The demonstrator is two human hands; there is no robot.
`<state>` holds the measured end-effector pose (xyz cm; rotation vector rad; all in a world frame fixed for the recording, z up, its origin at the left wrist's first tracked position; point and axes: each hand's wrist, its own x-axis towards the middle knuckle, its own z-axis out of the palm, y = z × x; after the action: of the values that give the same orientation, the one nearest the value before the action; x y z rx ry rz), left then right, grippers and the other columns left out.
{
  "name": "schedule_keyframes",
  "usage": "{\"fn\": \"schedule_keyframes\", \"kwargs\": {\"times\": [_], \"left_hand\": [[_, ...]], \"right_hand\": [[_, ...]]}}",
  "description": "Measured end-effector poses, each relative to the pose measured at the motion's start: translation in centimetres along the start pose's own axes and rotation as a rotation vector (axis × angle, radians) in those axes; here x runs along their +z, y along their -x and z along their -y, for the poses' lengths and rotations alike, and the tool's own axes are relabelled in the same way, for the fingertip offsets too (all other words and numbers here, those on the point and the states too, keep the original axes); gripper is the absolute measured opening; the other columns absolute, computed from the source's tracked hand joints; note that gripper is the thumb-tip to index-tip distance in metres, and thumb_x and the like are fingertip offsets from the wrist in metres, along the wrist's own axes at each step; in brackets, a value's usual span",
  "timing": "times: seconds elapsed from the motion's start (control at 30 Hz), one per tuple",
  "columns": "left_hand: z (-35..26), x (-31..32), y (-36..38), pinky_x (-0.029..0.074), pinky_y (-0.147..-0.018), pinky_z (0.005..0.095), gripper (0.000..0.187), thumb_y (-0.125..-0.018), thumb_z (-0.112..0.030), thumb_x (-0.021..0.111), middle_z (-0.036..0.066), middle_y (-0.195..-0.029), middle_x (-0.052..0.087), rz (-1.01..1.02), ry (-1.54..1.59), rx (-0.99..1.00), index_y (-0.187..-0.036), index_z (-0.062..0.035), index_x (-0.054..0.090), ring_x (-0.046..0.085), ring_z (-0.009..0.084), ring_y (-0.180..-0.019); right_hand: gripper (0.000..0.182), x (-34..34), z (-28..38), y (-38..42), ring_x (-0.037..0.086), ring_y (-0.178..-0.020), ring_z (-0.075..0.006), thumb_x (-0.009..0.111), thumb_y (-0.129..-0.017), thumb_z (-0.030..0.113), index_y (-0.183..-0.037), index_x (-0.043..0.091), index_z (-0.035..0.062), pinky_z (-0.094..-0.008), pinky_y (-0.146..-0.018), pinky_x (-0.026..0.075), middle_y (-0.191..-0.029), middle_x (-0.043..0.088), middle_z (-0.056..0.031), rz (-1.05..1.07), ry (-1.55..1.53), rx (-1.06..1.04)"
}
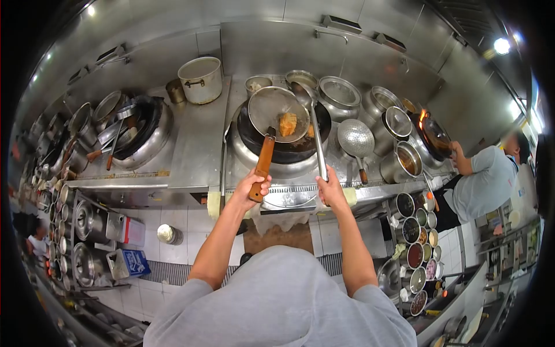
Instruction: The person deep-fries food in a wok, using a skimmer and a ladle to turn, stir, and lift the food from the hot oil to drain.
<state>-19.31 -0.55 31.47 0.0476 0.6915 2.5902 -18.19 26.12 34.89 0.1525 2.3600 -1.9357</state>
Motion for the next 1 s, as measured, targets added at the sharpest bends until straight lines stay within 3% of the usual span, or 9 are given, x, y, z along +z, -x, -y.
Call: {"fn": "schedule_keyframes", "kwargs": {"times": [0.13, 0.17, 0.2, 0.27, 0.4, 0.5, 0.73, 0.8, 1.0], "left_hand": [[-0.2, 1.0, -0.6, 0.044, -0.049, 0.0253, 0.044, -0.079, -0.001, 0.049, 0.012, -0.091, 0.05, 0.013, -0.11, 0.024, -0.12, -0.0075, 0.037, 0.047, 0.0146, -0.062], [-0.4, 1.0, -0.9, 0.044, -0.05, 0.0253, 0.043, -0.079, -0.001, 0.049, 0.012, -0.091, 0.05, 0.009, -0.101, 0.009, -0.12, -0.0075, 0.037, 0.047, 0.0147, -0.063], [-0.5, 1.0, -1.3, 0.044, -0.05, 0.0253, 0.042, -0.079, 0.0, 0.049, 0.013, -0.09, 0.05, 0.007, -0.089, -0.006, -0.119, -0.0075, 0.037, 0.047, 0.0148, -0.063], [-0.4, 0.2, -1.8, 0.044, -0.05, 0.0253, 0.042, -0.079, 0.0, 0.049, 0.013, -0.09, 0.05, 0.019, -0.031, -0.035, -0.119, -0.0073, 0.038, 0.047, 0.0149, -0.063], [-0.3, -0.9, -2.0, 0.045, -0.052, 0.0247, 0.042, -0.079, 0.0, 0.05, 0.015, -0.09, 0.051, 0.018, 0.044, -0.054, -0.119, -0.0065, 0.038, 0.048, 0.0153, -0.065], [-0.5, -1.3, -2.1, 0.046, -0.053, 0.0241, 0.041, -0.079, -0.001, 0.051, 0.014, -0.091, 0.051, 0.026, 0.064, -0.085, -0.118, -0.0033, 0.04, 0.048, 0.0141, -0.065], [-0.5, -2.1, -3.6, 0.046, -0.055, 0.0201, 0.038, -0.087, -0.011, 0.052, 0.017, -0.114, 0.056, -0.04, -0.035, -0.179, -0.12, 0.0067, 0.045, 0.052, 0.0107, -0.07], [-0.3, -1.1, -3.3, 0.05, -0.063, 0.0238, 0.049, -0.091, -0.016, 0.048, 0.017, -0.12, 0.054, 0.024, 0.001, -0.214, -0.131, 0.0082, 0.033, 0.057, 0.0176, -0.084], [1.9, -2.7, -1.0, 0.051, -0.079, 0.0294, 0.048, -0.094, -0.027, 0.045, 0.013, -0.127, 0.051, 0.081, 0.159, -0.298, -0.132, 0.0012, 0.037, 0.057, 0.0217, -0.099]], "right_hand": [[0.028, 2.1, 1.2, -2.3, 0.038, -0.039, -0.0074, 0.051, -0.09, 0.016, -0.115, 0.04, 0.0104, -0.0251, -0.033, 0.031, -0.063, 0.042, 0.0023, 0.047, -0.242, 0.212], [0.02, 2.1, 1.4, -2.5, 0.038, -0.04, -0.0049, 0.05, -0.092, 0.017, -0.108, 0.045, 0.008, -0.0232, -0.033, 0.032, -0.066, 0.041, 0.0024, 0.167, -0.707, 0.283], [0.02, 2.1, 0.8, -2.9, 0.038, -0.04, -0.0049, 0.05, -0.092, 0.017, -0.108, 0.045, 0.008, -0.0232, -0.033, 0.032, -0.066, 0.041, 0.0024, 0.158, -0.713, 0.271], [0.018, 2.1, -1.0, -3.9, 0.037, -0.04, -0.0024, 0.049, -0.093, 0.018, -0.104, 0.049, 0.0037, -0.0218, -0.033, 0.032, -0.066, 0.041, 0.0021, 0.508, -1.492, 0.401], [0.031, 3.5, -1.9, -1.1, 0.039, -0.041, -0.0014, 0.042, -0.096, 0.017, -0.115, 0.046, -0.0062, -0.0214, -0.035, 0.033, -0.069, 0.04, 0.0013, 0.569, -1.697, 0.277], [0.033, 2.3, -2.3, 2.4, 0.039, -0.041, -0.0014, 0.038, -0.097, 0.017, -0.121, 0.044, -0.0038, -0.0209, -0.035, 0.034, -0.07, 0.04, 0.0011, 0.532, -1.689, 0.169], [0.035, -2.4, -1.0, 17.3, 0.036, -0.041, -0.0002, 0.037, -0.097, 0.016, -0.132, 0.037, 0.0118, -0.0193, -0.032, 0.034, -0.07, 0.038, 0.0025, 0.286, -1.697, -0.122], [0.035, -3.5, -0.6, 22.1, 0.035, -0.041, 0.0, 0.035, -0.098, 0.016, -0.133, 0.035, 0.0117, -0.0195, -0.032, 0.035, -0.071, 0.037, 0.0021, 0.156, -1.655, -0.259], [0.033, -7.1, -1.9, 34.3, 0.036, -0.041, 0.0002, 0.036, -0.097, 0.015, -0.13, 0.039, 0.0092, -0.0191, -0.032, 0.037, -0.071, 0.038, 0.0028, -0.21, -1.587, -0.582]]}}
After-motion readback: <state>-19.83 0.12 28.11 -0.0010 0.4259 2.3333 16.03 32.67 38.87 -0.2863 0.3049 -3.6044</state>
